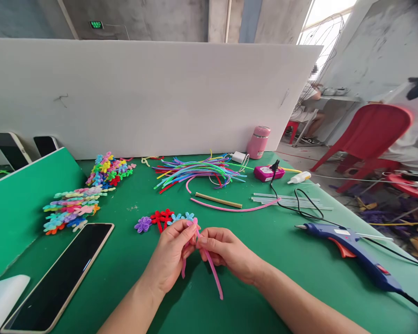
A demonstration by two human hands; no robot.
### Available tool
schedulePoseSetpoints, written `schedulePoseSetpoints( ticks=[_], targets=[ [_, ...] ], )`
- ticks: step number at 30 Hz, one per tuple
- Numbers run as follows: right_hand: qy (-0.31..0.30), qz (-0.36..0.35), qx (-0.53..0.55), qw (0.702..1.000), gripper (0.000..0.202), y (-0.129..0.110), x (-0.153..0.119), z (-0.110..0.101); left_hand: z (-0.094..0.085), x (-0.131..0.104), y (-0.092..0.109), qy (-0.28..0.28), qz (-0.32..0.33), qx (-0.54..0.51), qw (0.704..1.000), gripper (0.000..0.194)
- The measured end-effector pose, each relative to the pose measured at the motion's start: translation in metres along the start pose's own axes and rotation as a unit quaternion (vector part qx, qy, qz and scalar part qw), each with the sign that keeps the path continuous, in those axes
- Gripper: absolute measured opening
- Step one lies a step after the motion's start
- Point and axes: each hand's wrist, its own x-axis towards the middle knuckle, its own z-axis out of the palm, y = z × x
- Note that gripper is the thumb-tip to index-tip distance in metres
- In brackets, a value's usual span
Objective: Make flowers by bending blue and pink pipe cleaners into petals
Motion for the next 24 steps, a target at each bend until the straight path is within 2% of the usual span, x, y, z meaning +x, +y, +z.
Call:
schedulePoseSetpoints(
  ticks=[11, 16, 19, 22, 24],
  targets=[
    [0.059, 0.008, 0.021, 0.998, 0.02, -0.0001, 0.0036, -0.0037, 0.0002, -0.0021, 0.0029, -0.027, 0.017, 0.053, 0.998, 0.024],
    [0.099, -0.069, -0.015, 0.993, 0.023, -0.0064, 0.0008, -0.0032, 0.0036, -0.0052, 0.0056, -0.057, -0.025, 0.069, 0.996, 0.021],
    [0.092, -0.117, -0.064, 0.987, 0.024, -0.0068, 0.0002, -0.0045, 0.0053, -0.0065, 0.0052, -0.064, -0.05, 0.095, 0.992, 0.022],
    [0.078, -0.141, -0.113, 0.98, 0.024, -0.0035, 0.001, -0.0068, 0.0058, -0.0071, 0.0029, -0.056, -0.053, 0.126, 0.989, 0.023],
    [0.09, -0.146, -0.163, 0.972, 0.021, -0.0014, 0.0014, -0.0079, 0.0062, -0.0072, 0.0007, -0.041, -0.049, 0.142, 0.988, 0.025]
  ],
)
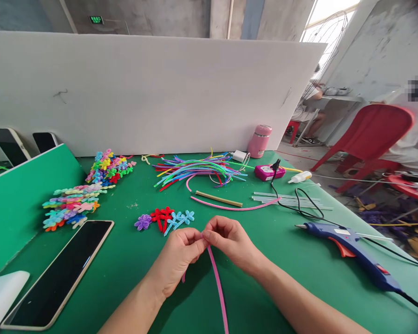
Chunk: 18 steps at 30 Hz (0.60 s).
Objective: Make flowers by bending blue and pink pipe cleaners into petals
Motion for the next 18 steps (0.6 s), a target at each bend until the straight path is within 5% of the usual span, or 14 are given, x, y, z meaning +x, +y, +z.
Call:
schedulePoseSetpoints(
  ticks=[7, 12, 18],
  targets=[
    [0.051, -0.014, -0.135, 0.989, 0.014, -0.0009, -0.0023, 0.0051, 0.0041, -0.0002, -0.0063, 0.03, -0.005, 0.012, 0.999, 0.028],
    [0.078, -0.024, -0.117, 0.99, 0.018, 0.0007, -0.0032, 0.0096, 0.0059, -0.0012, -0.0063, 0.043, 0.016, 0.018, 0.999, 0.027],
    [0.042, 0.003, -0.05, 0.998, 0.031, 0.002, -0.002, 0.0061, 0.0026, 0.0019, -0.0015, 0.063, 0.034, -0.128, 0.989, 0.021]
  ],
)
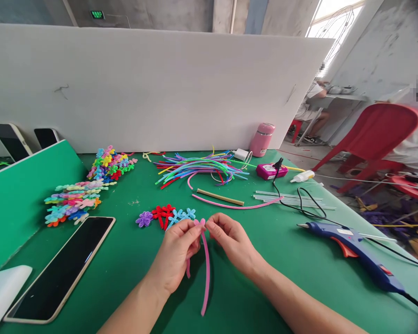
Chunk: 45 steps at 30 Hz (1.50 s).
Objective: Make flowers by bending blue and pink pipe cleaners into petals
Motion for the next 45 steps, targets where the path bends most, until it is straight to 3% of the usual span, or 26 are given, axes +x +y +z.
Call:
schedulePoseSetpoints(
  ticks=[5, 11, 19, 25, 33, 37, 41, 45],
  targets=[
    [-0.061, 0.032, 0.016, 0.997, 0.041, 0.002, 0.0, 0.002, -0.001, 0.002, 0.0, -0.002, 0.006, -0.038, 0.999, 0.016],
    [-0.068, 0.062, 0.098, 0.991, 0.037, 0.001, -0.001, 0.003, 0.0, 0.001, 0.001, -0.026, -0.005, -0.053, 0.998, 0.017],
    [-0.099, 0.102, 0.161, 0.977, 0.036, -0.005, -0.001, 0.004, 0.0, 0.001, 0.003, -0.012, -0.012, -0.035, 0.999, 0.015],
    [-0.062, 0.17, 0.206, 0.962, 0.03, -0.006, -0.002, 0.005, 0.0, 0.001, 0.001, 0.005, 0.007, -0.006, 1.0, 0.017],
    [0.016, 0.136, 0.221, 0.966, 0.029, -0.001, 0.001, 0.006, 0.002, 0.0, -0.004, 0.011, 0.043, 0.062, 0.997, 0.025],
    [0.042, 0.082, 0.159, 0.983, 0.03, 0.003, 0.0, 0.007, 0.002, -0.002, -0.006, 0.008, 0.049, 0.085, 0.995, 0.026],
    [0.055, 0.012, 0.087, 0.995, 0.031, 0.005, -0.001, 0.005, 0.002, -0.005, -0.006, 0.012, 0.048, 0.103, 0.993, 0.028],
    [0.045, 0.023, 0.09, 0.995, 0.03, 0.005, -0.001, 0.006, 0.003, -0.006, -0.007, 0.018, 0.053, 0.078, 0.995, 0.028]
  ],
)
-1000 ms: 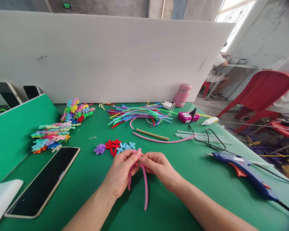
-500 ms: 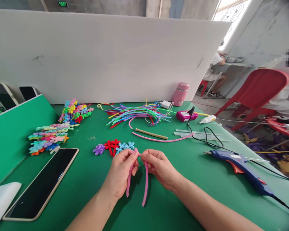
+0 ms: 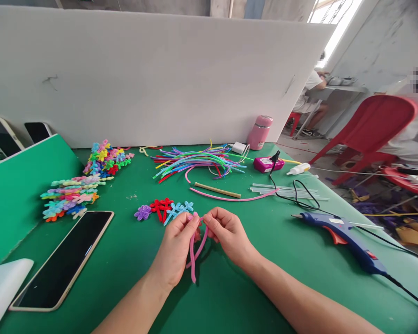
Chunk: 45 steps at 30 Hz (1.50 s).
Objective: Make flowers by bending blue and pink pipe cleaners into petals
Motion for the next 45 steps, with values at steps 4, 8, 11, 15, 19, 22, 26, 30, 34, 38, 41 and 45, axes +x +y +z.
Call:
schedulePoseSetpoints(
  ticks=[4, 8, 11, 15, 19, 22, 26, 30, 34, 38, 41, 45],
  targets=[
    [-0.019, 0.038, 0.041, 0.998, 0.03, -0.001, 0.0, 0.002, 0.001, 0.001, -0.001, -0.014, 0.015, 0.011, 1.0, 0.028],
    [-0.053, 0.063, 0.079, 0.993, 0.027, 0.0, 0.002, 0.002, -0.003, 0.003, 0.0, -0.003, 0.056, 0.138, 0.989, 0.029],
    [-0.066, 0.038, 0.047, 0.996, 0.025, 0.004, 0.005, -0.001, -0.005, 0.006, 0.004, -0.001, 0.035, 0.177, 0.984, 0.029],
    [-0.059, -0.041, -0.023, 0.997, 0.02, 0.009, 0.007, -0.006, -0.006, 0.009, 0.012, -0.014, -0.019, 0.112, 0.993, 0.027],
    [-0.062, -0.089, -0.112, 0.988, 0.02, 0.006, 0.007, -0.009, -0.008, 0.009, 0.018, -0.032, -0.069, 0.055, 0.996, 0.026],
    [-0.092, -0.106, -0.158, 0.977, 0.019, 0.003, 0.005, -0.01, -0.012, 0.007, 0.02, -0.05, -0.094, 0.024, 0.994, 0.026],
    [-0.103, -0.135, -0.216, 0.962, 0.018, 0.002, 0.003, -0.011, -0.018, 0.006, 0.017, -0.074, -0.123, -0.024, 0.989, 0.027],
    [-0.104, -0.135, -0.238, 0.956, 0.015, 0.001, 0.004, -0.012, -0.021, 0.005, 0.008, -0.087, -0.149, -0.07, 0.982, 0.025],
    [-0.114, -0.125, -0.26, 0.951, 0.012, 0.002, 0.004, -0.012, -0.021, 0.001, 0.0, -0.084, -0.155, -0.111, 0.978, 0.022],
    [-0.124, -0.13, -0.279, 0.943, 0.011, 0.003, 0.005, -0.011, -0.021, -0.001, -0.002, -0.075, -0.16, -0.113, 0.978, 0.021],
    [-0.111, -0.139, -0.297, 0.938, 0.011, 0.003, 0.005, -0.011, -0.021, -0.001, -0.001, -0.064, -0.15, -0.098, 0.982, 0.019],
    [-0.1, -0.156, -0.311, 0.932, 0.009, 0.002, 0.004, -0.011, -0.021, -0.002, -0.001, -0.054, -0.122, -0.057, 0.989, 0.022]
  ],
)
